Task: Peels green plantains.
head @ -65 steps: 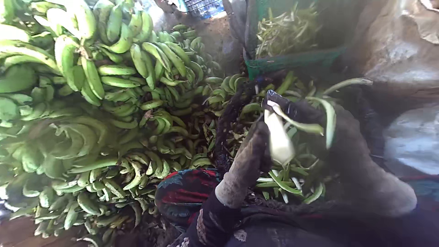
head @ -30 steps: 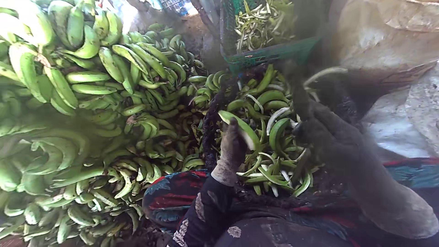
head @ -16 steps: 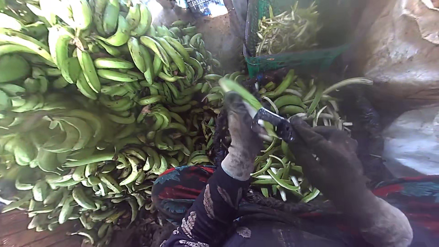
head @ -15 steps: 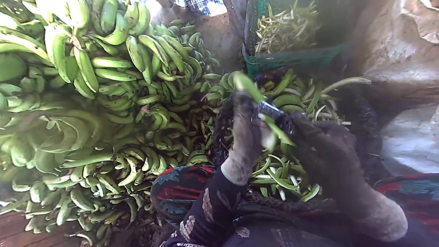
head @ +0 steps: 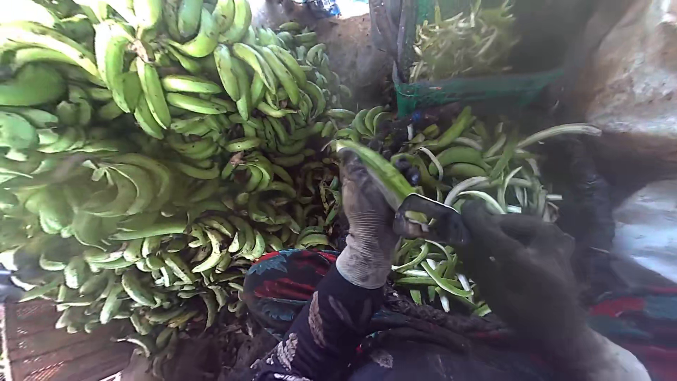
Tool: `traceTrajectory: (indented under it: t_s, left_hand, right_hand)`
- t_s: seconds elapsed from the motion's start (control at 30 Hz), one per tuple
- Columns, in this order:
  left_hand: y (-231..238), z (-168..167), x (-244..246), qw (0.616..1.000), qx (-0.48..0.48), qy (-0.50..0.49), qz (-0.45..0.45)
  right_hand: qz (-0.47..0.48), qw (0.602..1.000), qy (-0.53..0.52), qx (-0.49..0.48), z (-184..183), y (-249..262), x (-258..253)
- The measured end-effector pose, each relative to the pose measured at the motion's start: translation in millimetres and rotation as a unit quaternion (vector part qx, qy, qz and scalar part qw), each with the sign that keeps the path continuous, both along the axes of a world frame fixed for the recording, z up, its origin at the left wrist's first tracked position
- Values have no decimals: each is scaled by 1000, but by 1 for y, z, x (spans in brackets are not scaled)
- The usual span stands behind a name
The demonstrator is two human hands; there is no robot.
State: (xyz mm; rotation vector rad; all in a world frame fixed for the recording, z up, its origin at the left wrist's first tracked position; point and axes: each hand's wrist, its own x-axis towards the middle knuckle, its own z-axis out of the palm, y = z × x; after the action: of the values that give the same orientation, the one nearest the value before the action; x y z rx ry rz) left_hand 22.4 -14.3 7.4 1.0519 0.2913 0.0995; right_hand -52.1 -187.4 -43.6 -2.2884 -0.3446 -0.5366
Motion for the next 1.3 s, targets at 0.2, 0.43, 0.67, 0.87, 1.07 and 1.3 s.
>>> traceTrajectory:
  t_s: [0.2, 0.43, 0.67, 0.87, 1.07, 1.3]
  left_hand:
    - [-13, -34, -14, 973, 139, -26, -184]
    - [-5, -40, 0, 988, 72, 65, -124]
    - [-7, -111, 18, 657, 635, -37, -405]
    - [-27, -163, 39, 358, 757, -249, -487]
    - [-10, -150, 46, 565, 663, -215, -441]
    - [3, -85, 14, 974, -59, -6, -220]
  right_hand:
    - [-30, 999, 16, -37, 1, -16, 35]
    - [-63, 899, 250, 354, 57, -44, 25]
    - [-303, 737, 292, 529, 127, -51, 39]
    - [-141, 789, 206, 562, 41, -86, 28]
    - [-111, 796, 201, 560, 34, -90, 27]
    - [-68, 817, 205, 534, 29, -82, 24]
